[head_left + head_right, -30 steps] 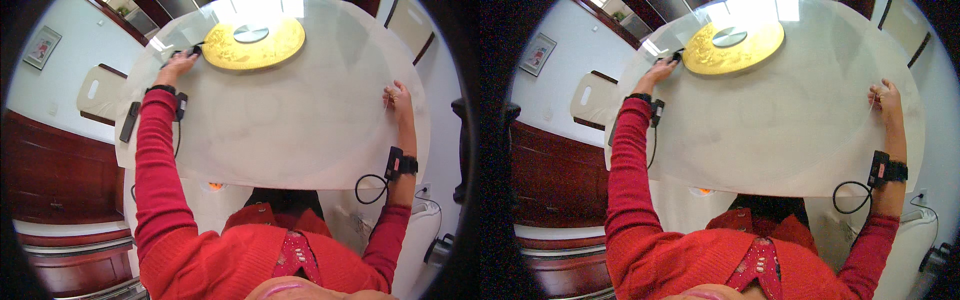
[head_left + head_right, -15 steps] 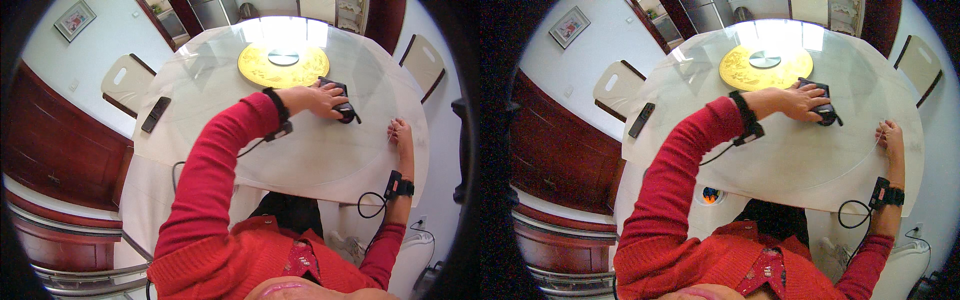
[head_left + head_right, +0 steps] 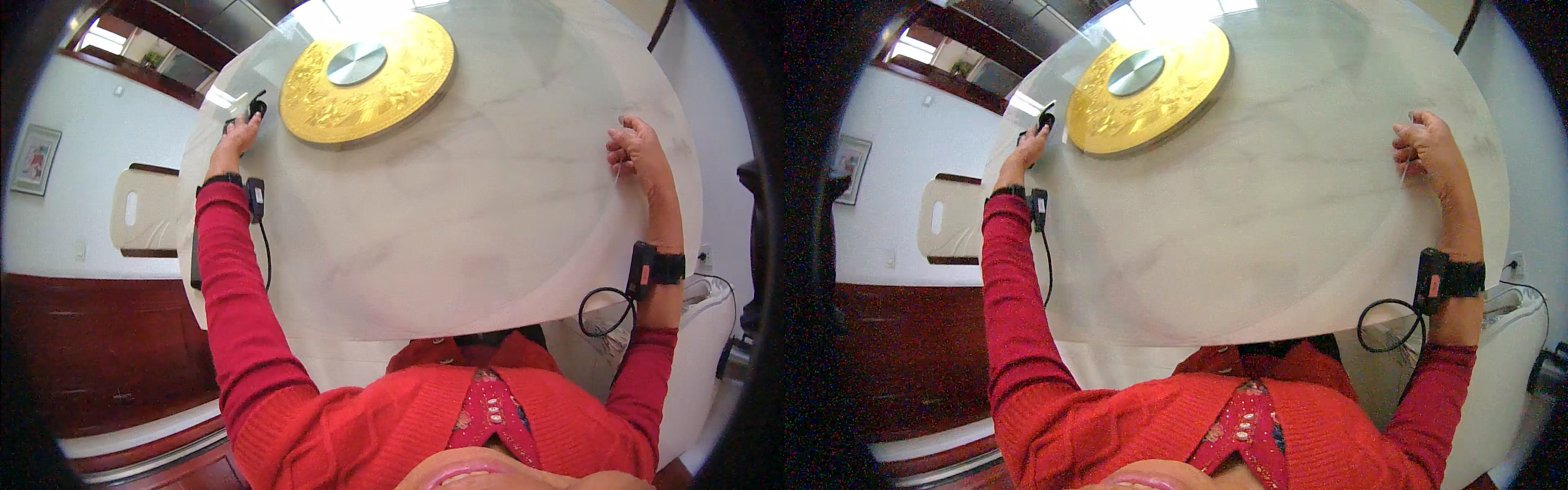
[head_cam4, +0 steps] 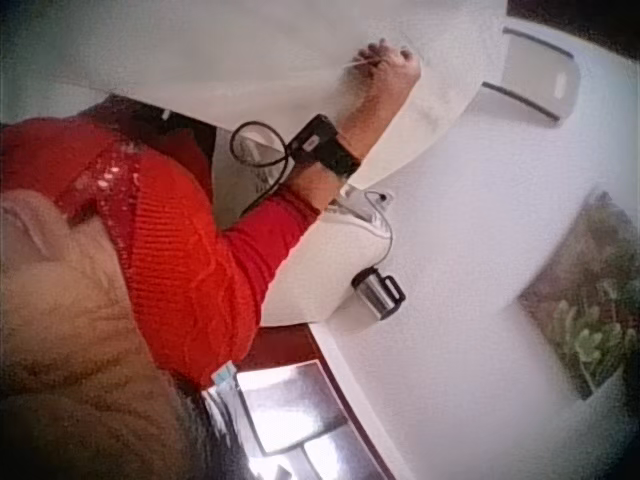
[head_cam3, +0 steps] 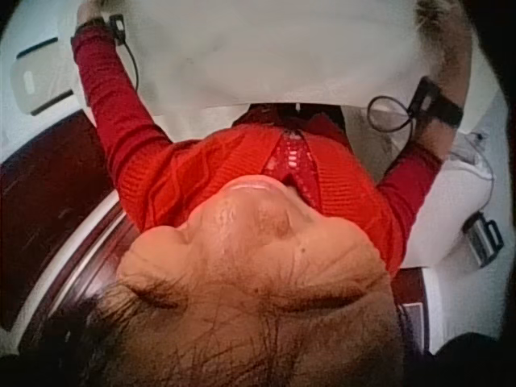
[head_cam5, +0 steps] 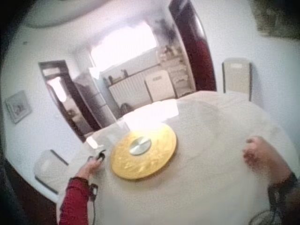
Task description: The person wipes a round glass dining table with a dark cloth, moving in circular and sweeping motions across the surface. The person also wipes the seat of a nearby white chair.
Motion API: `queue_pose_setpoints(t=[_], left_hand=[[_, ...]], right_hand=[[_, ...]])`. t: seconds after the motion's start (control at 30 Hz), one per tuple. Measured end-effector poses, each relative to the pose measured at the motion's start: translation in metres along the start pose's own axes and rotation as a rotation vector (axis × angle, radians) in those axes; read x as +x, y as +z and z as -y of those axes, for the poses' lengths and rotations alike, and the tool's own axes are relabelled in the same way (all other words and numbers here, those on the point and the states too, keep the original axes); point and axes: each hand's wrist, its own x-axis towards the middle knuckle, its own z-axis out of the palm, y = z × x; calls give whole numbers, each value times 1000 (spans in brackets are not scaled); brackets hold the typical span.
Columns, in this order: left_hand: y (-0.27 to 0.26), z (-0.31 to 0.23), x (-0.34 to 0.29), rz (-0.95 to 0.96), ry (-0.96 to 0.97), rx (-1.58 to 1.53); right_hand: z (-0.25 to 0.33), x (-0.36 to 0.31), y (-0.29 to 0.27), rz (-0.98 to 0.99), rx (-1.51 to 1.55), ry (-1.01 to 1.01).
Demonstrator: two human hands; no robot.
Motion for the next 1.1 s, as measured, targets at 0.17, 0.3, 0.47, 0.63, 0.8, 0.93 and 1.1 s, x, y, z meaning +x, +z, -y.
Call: queue_pose_setpoints(t=[0.17,0.3,0.47,0.63,0.8,0.93,1.1], left_hand=[[-18,-109,39,49,93,-32],[-37,-211,34,100,208,-54],[-40,-332,18,77,548,18],[-27,-442,-68,-51,827,7],[-15,-439,-112,-25,1116,-2],[-10,-369,-70,-68,894,-14],[-3,-219,-31,-31,591,-19]], right_hand=[[4,-5,3,-16,5,25],[4,-4,5,-16,66,64],[4,-4,9,-29,43,35],[6,-6,8,-10,106,16],[8,-6,7,0,80,30],[5,-2,6,21,127,26],[-4,5,6,-47,87,-18]])
